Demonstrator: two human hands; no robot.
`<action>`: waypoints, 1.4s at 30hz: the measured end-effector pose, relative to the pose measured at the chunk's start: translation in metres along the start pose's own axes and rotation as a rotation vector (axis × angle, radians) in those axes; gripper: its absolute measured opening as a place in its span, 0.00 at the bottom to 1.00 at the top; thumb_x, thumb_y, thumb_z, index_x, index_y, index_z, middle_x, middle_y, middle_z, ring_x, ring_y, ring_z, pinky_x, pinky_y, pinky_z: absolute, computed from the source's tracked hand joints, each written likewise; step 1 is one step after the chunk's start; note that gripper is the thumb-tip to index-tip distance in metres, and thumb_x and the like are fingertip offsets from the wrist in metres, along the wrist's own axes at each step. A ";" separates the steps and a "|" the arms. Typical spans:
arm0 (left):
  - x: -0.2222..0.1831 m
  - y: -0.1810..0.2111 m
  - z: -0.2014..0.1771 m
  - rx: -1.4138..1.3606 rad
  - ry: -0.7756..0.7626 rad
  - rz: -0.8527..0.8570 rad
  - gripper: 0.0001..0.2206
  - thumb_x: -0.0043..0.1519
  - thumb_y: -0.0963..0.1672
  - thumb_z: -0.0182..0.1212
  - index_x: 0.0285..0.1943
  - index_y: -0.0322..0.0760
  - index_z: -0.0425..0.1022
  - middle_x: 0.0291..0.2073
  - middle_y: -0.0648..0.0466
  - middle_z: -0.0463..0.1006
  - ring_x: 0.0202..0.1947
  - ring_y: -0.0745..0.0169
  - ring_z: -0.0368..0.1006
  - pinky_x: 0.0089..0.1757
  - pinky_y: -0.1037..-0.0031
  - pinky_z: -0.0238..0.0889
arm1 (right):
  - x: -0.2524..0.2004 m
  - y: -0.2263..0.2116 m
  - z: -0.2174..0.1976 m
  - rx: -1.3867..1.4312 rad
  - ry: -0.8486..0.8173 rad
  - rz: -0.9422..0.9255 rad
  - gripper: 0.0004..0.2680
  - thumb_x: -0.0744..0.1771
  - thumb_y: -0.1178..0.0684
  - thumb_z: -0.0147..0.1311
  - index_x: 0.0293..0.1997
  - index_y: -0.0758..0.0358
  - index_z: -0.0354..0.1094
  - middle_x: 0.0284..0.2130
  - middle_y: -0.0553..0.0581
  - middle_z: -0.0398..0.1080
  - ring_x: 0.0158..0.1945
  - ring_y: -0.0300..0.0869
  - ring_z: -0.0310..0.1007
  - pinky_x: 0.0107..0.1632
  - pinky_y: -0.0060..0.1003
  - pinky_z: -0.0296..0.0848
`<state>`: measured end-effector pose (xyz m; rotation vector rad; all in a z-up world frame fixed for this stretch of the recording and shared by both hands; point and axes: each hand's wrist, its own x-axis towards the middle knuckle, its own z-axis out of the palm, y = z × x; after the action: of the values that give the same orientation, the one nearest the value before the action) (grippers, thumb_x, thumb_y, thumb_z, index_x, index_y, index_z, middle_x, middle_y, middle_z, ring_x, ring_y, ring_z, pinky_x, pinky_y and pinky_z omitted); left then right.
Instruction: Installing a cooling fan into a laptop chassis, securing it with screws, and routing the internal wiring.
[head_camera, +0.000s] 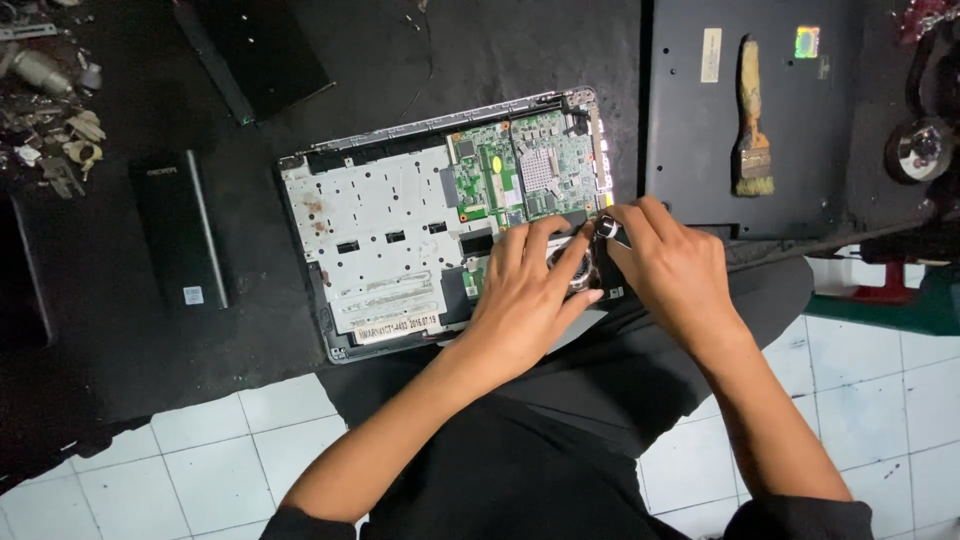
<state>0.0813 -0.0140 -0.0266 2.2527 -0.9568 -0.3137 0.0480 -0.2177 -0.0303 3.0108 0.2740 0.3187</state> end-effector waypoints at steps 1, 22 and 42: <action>-0.001 0.000 -0.001 0.001 -0.011 0.003 0.24 0.68 0.48 0.58 0.69 0.28 0.66 0.58 0.39 0.60 0.58 0.40 0.54 0.55 0.46 0.56 | -0.001 0.000 0.000 -0.011 -0.006 0.005 0.08 0.66 0.50 0.66 0.48 0.48 0.73 0.29 0.40 0.61 0.19 0.34 0.68 0.30 0.26 0.70; -0.002 0.000 -0.003 -0.023 0.048 0.019 0.22 0.66 0.45 0.61 0.66 0.26 0.69 0.57 0.38 0.61 0.57 0.40 0.55 0.52 0.43 0.58 | 0.001 0.003 -0.001 0.289 -0.103 0.042 0.10 0.67 0.59 0.60 0.53 0.55 0.69 0.32 0.50 0.65 0.27 0.53 0.75 0.32 0.42 0.75; 0.002 -0.003 0.000 0.052 0.037 0.079 0.20 0.62 0.44 0.63 0.60 0.24 0.71 0.56 0.34 0.63 0.56 0.37 0.57 0.46 0.48 0.60 | 0.003 0.017 0.004 -0.147 -0.098 -0.220 0.11 0.67 0.47 0.63 0.51 0.48 0.68 0.34 0.39 0.61 0.23 0.33 0.73 0.29 0.25 0.73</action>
<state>0.0846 -0.0138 -0.0284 2.2526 -1.0422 -0.2145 0.0547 -0.2344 -0.0315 2.8067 0.5414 0.1628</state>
